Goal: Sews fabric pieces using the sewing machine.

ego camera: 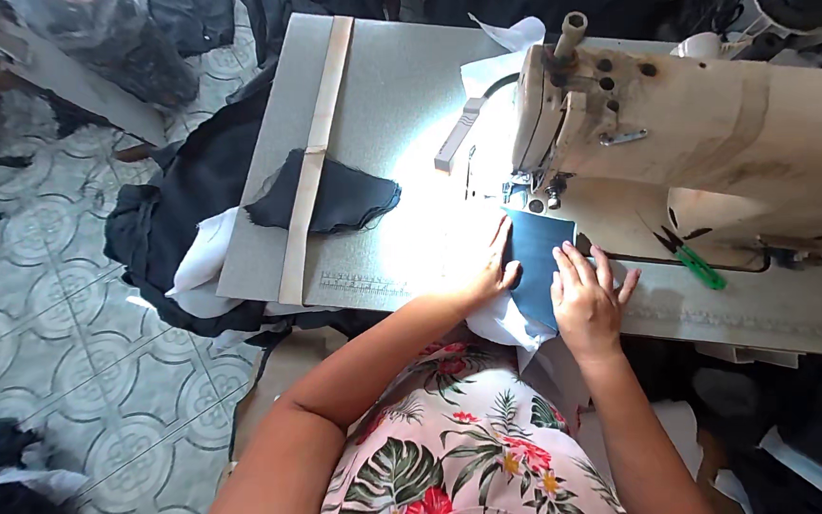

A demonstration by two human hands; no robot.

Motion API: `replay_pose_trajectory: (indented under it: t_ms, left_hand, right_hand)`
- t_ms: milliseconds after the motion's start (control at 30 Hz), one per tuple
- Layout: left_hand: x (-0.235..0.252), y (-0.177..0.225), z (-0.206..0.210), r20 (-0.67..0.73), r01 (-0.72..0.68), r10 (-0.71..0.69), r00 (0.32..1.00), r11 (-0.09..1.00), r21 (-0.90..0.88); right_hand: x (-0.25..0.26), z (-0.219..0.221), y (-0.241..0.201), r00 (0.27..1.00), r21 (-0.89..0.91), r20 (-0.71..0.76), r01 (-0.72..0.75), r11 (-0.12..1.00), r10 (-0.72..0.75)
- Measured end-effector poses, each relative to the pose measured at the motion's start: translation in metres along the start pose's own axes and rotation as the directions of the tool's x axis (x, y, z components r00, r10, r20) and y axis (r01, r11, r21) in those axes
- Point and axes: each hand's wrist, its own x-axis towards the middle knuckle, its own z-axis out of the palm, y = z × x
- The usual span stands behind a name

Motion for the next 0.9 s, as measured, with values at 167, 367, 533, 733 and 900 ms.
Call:
replay_pose_trajectory:
  t_ms: [167,367,533,733,900]
  left_hand:
    - [0.006,0.002,0.002,-0.043,-0.037,0.039,0.998,0.998,0.057]
    - [0.011,-0.006,0.006,-0.023,-0.021,0.022,0.999,0.999,0.04]
    - [0.013,-0.011,0.01,-0.112,-0.021,0.029,0.993,0.997,0.071]
    - [0.017,-0.012,0.005,-0.08,-0.012,0.019,0.997,0.995,0.099]
    - [0.017,-0.013,0.006,-0.08,-0.005,0.014,0.997,0.995,0.104]
  right_hand:
    - [0.002,0.0,0.005,1.0,0.002,-0.002,-0.017,1.0,0.017]
    - [0.006,0.001,0.005,1.0,0.012,-0.006,-0.016,1.0,0.016]
    - [0.012,0.002,0.006,1.0,-0.002,0.013,-0.009,1.0,0.009]
    - [0.016,0.004,0.007,1.0,0.006,0.002,-0.016,1.0,0.016]
    - [0.016,0.005,0.007,1.0,-0.001,0.003,-0.018,1.0,0.018]
